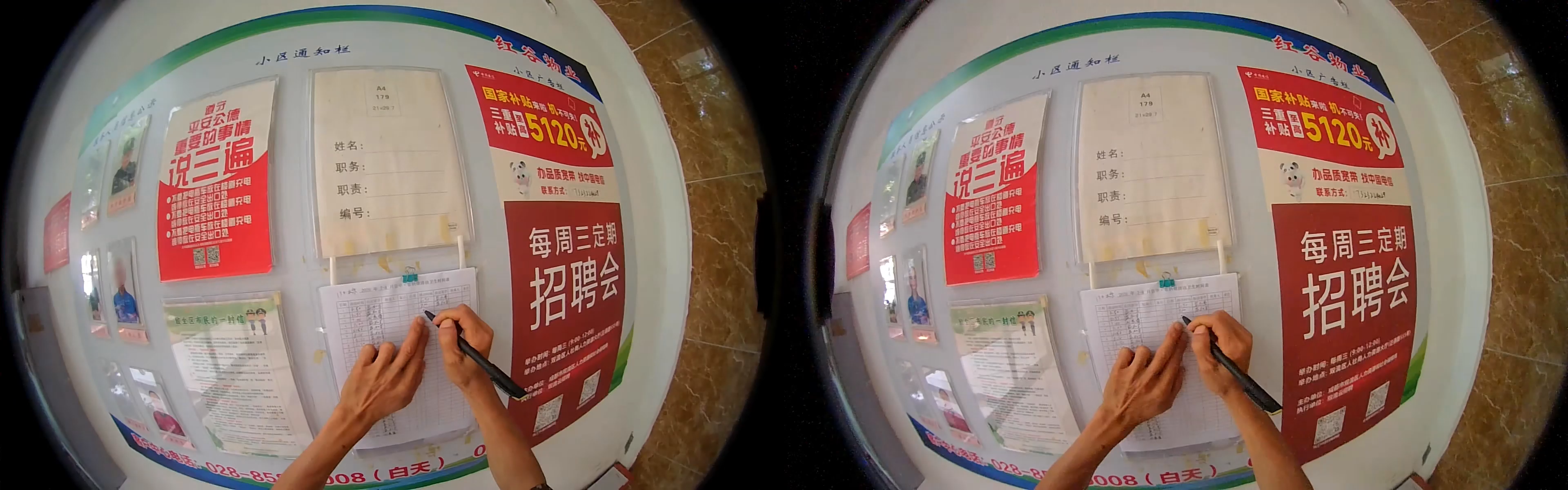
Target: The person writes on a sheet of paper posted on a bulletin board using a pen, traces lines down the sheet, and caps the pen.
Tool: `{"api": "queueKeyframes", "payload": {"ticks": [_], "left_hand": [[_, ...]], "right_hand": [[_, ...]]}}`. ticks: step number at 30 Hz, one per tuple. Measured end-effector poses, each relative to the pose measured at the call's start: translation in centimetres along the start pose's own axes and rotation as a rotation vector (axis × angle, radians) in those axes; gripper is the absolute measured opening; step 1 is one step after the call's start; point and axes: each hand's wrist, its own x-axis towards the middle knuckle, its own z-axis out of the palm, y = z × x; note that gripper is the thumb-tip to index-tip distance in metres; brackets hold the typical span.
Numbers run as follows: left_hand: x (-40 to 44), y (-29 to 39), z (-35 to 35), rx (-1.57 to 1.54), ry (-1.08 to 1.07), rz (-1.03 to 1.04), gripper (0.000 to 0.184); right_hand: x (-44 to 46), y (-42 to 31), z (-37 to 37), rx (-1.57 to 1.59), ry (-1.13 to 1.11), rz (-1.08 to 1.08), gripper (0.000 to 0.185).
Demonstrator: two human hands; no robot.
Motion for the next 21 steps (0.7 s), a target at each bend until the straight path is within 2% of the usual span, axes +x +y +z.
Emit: {"api": "queueKeyframes", "payload": {"ticks": [11, 21], "left_hand": [[0.02, 0.09, -0.07, -0.019, 0.001, -0.007, 0.041], [0.06, 0.02, 0.00, -0.023, 0.032, -0.001, 0.040]], "right_hand": [[0.00, -0.27, -0.17, 0.004, -0.021, 0.075, 0.010], [-0.02, -0.07, 0.01, -0.001, -0.014, 0.058, 0.009]]}}
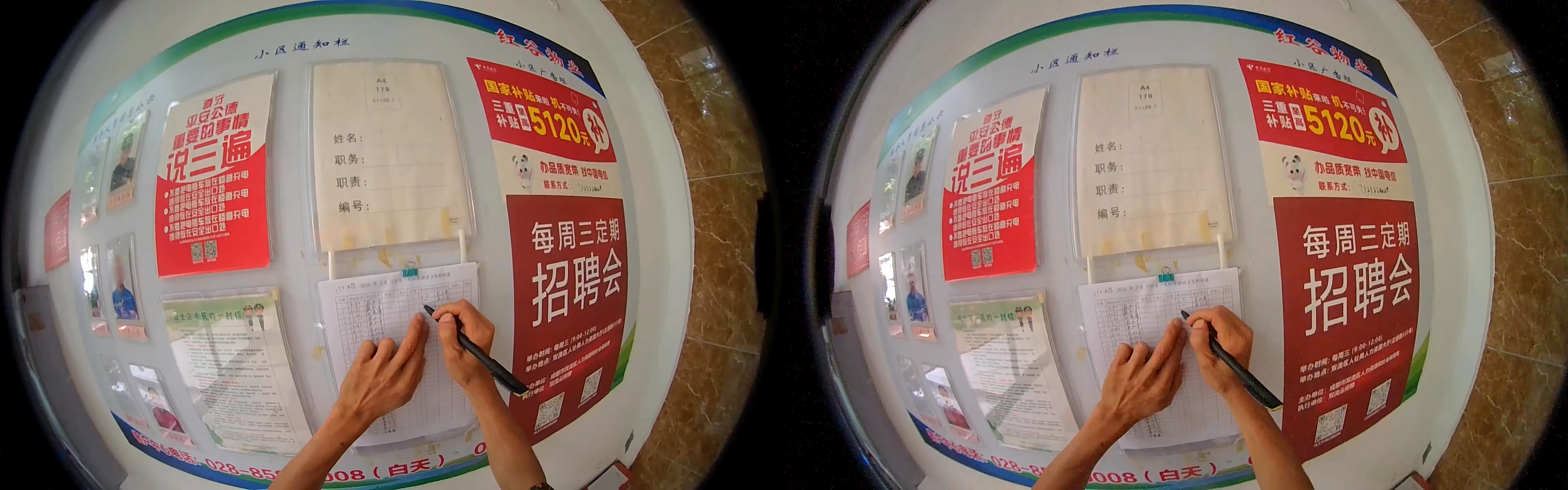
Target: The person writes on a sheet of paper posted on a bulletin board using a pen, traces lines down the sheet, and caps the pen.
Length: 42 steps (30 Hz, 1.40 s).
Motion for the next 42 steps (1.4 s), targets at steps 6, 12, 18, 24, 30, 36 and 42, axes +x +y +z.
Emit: {"api": "queueKeyframes", "payload": {"ticks": [6, 12, 18, 24, 30, 36, 42], "left_hand": [[0.03, 0.06, -0.03, 0.014, -0.003, -0.002, 0.039], [0.00, 0.03, -0.02, 0.030, 0.002, 0.002, 0.039], [-0.13, 0.02, -0.04, 0.031, -0.017, 0.002, 0.040], [-0.13, 0.03, 0.02, 0.026, -0.014, 0.000, 0.041], [-0.03, 0.01, 0.01, 0.037, 0.011, 0.002, 0.040], [0.00, 0.03, -0.03, 0.025, 0.005, 0.002, 0.040], [0.01, 0.06, -0.04, 0.027, 0.001, 0.004, 0.040]], "right_hand": [[0.05, 0.07, -0.08, -0.004, -0.005, -0.019, 0.010], [0.00, 0.36, -0.02, -0.001, 0.002, -0.028, 0.011], [-0.09, 0.43, 0.04, 0.027, 0.027, -0.040, 0.009], [-0.15, 0.39, -0.12, 0.032, 0.021, -0.024, 0.008], [-0.27, 0.46, 0.01, 0.027, 0.063, -0.039, 0.007], [-0.15, 0.47, -0.06, 0.011, 0.053, -0.055, 0.007], [-0.13, 0.44, 0.02, 0.021, 0.050, -0.038, 0.007]]}}
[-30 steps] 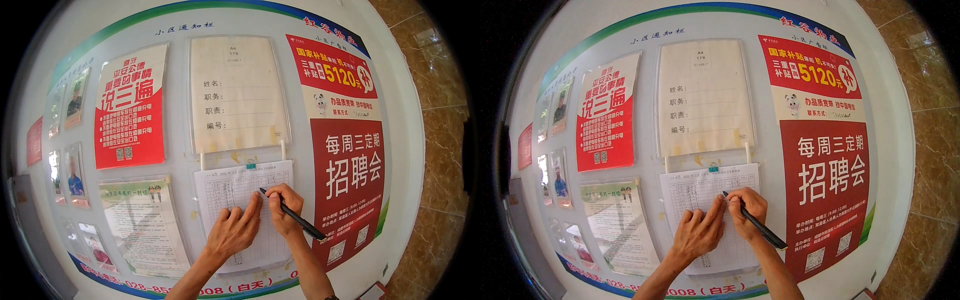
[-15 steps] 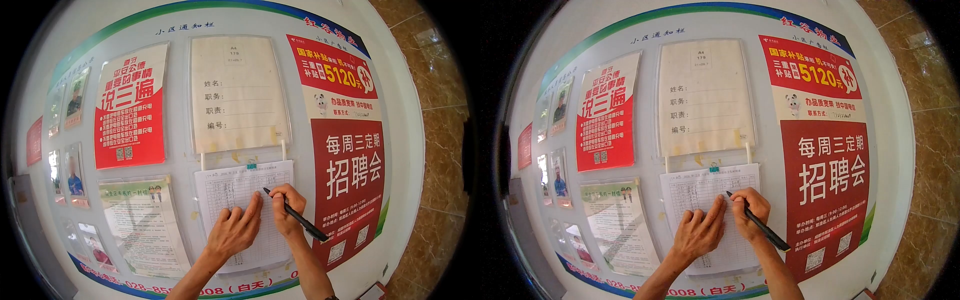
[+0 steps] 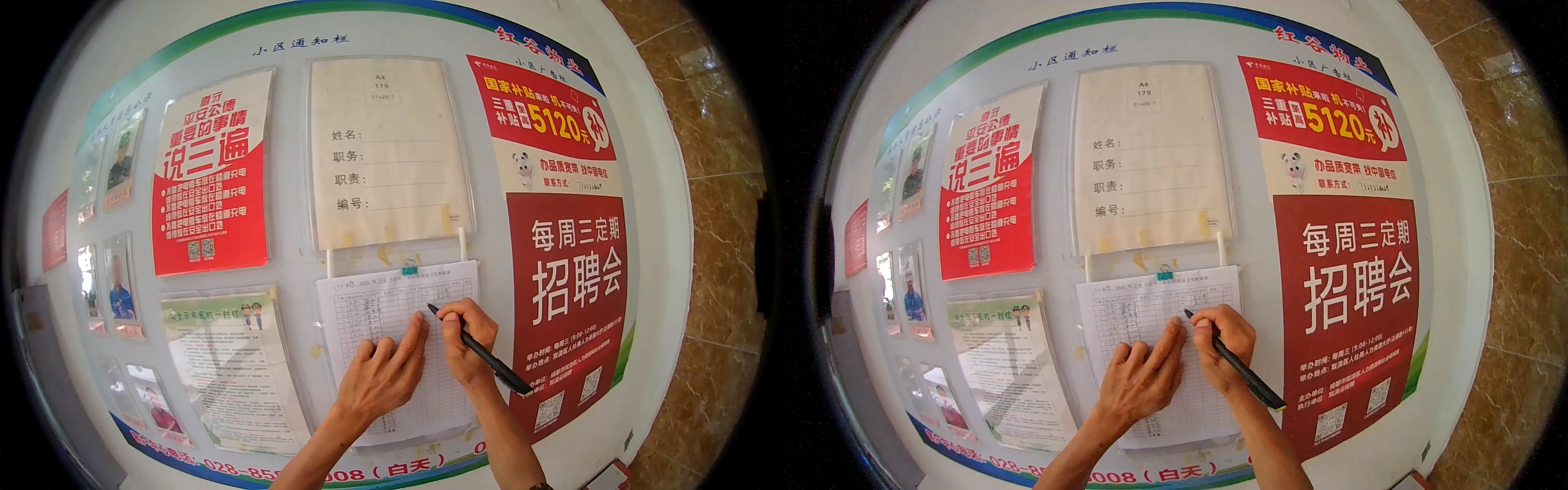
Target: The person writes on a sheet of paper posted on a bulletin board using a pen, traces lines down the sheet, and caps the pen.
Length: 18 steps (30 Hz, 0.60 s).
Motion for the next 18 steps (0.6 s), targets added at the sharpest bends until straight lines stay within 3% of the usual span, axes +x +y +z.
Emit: {"api": "queueKeyframes", "payload": {"ticks": [18], "left_hand": [[0.00, 0.06, 0.02, 0.004, 0.001, -0.005, 0.041]], "right_hand": [[-0.06, -0.02, -0.21, 0.029, 0.014, 0.020, 0.009]]}}
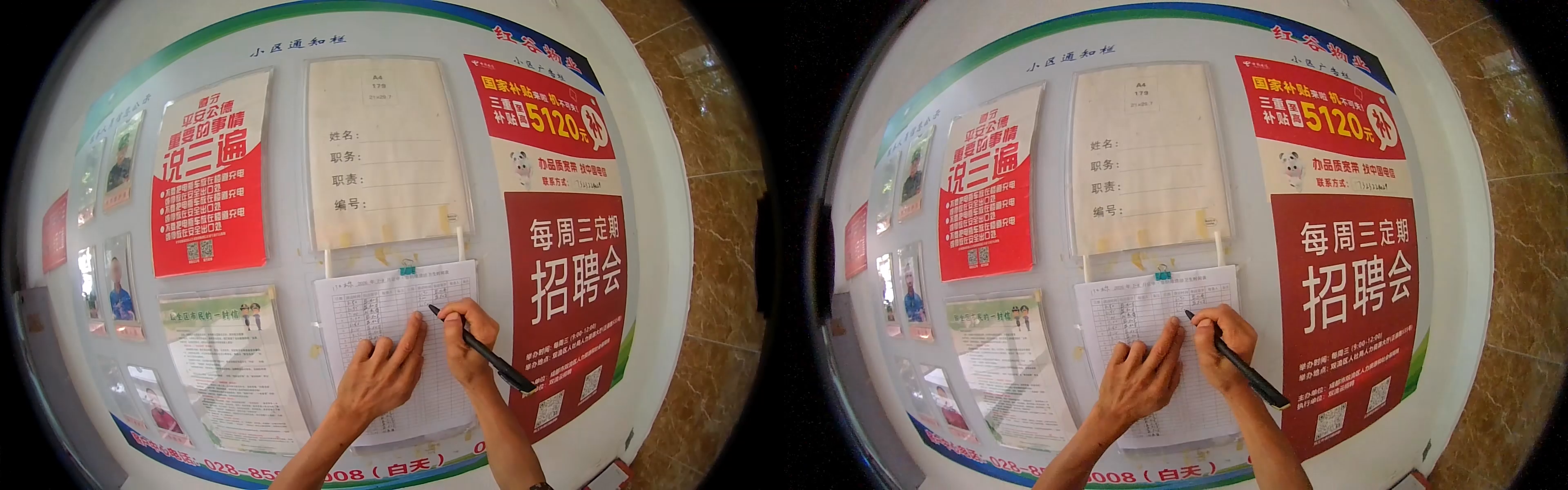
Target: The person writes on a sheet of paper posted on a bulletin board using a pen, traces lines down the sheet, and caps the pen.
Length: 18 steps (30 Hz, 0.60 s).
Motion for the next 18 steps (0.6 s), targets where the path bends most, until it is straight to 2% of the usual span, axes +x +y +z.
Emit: {"api": "queueKeyframes", "payload": {"ticks": [18], "left_hand": [[-0.09, -0.02, 0.02, 0.014, -0.016, 0.001, 0.040]], "right_hand": [[-0.01, 0.23, 0.07, -0.027, 0.003, -0.031, 0.008]]}}
